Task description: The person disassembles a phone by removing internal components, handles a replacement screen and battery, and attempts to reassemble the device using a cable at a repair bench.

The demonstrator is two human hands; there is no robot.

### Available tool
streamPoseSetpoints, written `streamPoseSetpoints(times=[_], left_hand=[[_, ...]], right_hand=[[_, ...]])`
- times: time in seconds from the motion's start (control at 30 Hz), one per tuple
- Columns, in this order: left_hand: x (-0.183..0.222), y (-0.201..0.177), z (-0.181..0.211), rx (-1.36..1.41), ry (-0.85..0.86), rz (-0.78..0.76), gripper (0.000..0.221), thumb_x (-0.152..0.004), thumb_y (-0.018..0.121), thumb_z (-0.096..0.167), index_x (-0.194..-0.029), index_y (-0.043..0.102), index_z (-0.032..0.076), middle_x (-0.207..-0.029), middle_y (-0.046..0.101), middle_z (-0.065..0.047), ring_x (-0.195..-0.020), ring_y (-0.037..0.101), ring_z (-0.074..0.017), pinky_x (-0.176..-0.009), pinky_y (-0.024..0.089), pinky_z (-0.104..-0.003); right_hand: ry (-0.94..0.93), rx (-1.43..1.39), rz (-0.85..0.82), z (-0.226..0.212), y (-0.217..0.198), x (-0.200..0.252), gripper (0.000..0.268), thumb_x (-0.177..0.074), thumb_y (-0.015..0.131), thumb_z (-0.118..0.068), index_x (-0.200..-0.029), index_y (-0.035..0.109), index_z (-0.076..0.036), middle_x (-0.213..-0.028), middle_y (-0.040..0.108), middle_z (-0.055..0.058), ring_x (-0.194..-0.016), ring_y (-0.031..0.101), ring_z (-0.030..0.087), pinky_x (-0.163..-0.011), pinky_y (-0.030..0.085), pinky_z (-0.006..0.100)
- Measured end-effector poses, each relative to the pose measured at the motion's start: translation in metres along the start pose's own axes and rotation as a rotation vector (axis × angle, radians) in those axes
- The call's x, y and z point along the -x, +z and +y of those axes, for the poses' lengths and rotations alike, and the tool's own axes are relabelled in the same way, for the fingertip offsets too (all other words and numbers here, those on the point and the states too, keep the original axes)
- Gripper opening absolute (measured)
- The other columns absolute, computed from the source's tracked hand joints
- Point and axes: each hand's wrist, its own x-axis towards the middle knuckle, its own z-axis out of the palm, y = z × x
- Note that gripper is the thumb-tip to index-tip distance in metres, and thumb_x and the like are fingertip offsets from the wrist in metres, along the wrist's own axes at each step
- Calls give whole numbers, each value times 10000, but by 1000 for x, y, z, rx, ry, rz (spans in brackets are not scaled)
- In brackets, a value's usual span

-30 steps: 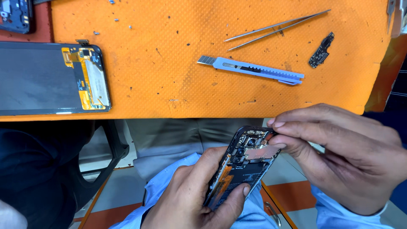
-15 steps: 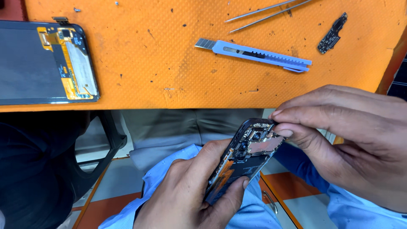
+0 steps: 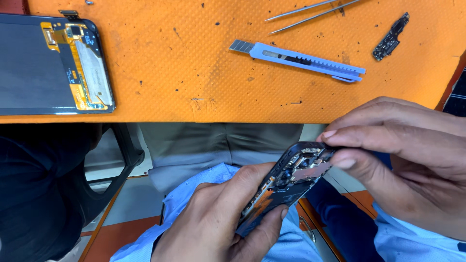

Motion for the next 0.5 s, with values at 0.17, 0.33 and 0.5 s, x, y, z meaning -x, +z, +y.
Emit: streamPoseSetpoints(times=[0.17,0.33,0.5], left_hand=[[1,2,1,-4,-68,-8,491,-891,701,14,-1356,548,52,-981,775,-134,-948,813,-263,-798,609,-327],[1,2,-1,-47,32,1,495,-874,699,-21,-1339,536,29,-960,761,-154,-912,804,-302,-745,622,-349],[5,4,-6,-170,69,-14,476,-853,724,-36,-1299,566,12,-894,750,-148,-790,786,-284,-667,600,-382]], right_hand=[[12,-78,29,3,5,5,267,-846,777,-59,-1096,686,-36,-1028,731,119,-946,774,175,-833,646,279],[0,-90,58,7,9,10,244,-870,776,-15,-1095,686,-36,-1024,719,125,-942,768,161,-847,637,270],[-15,-166,71,6,13,14,293,-851,769,4,-1118,653,-20,-1041,704,143,-933,757,165,-818,624,261]])
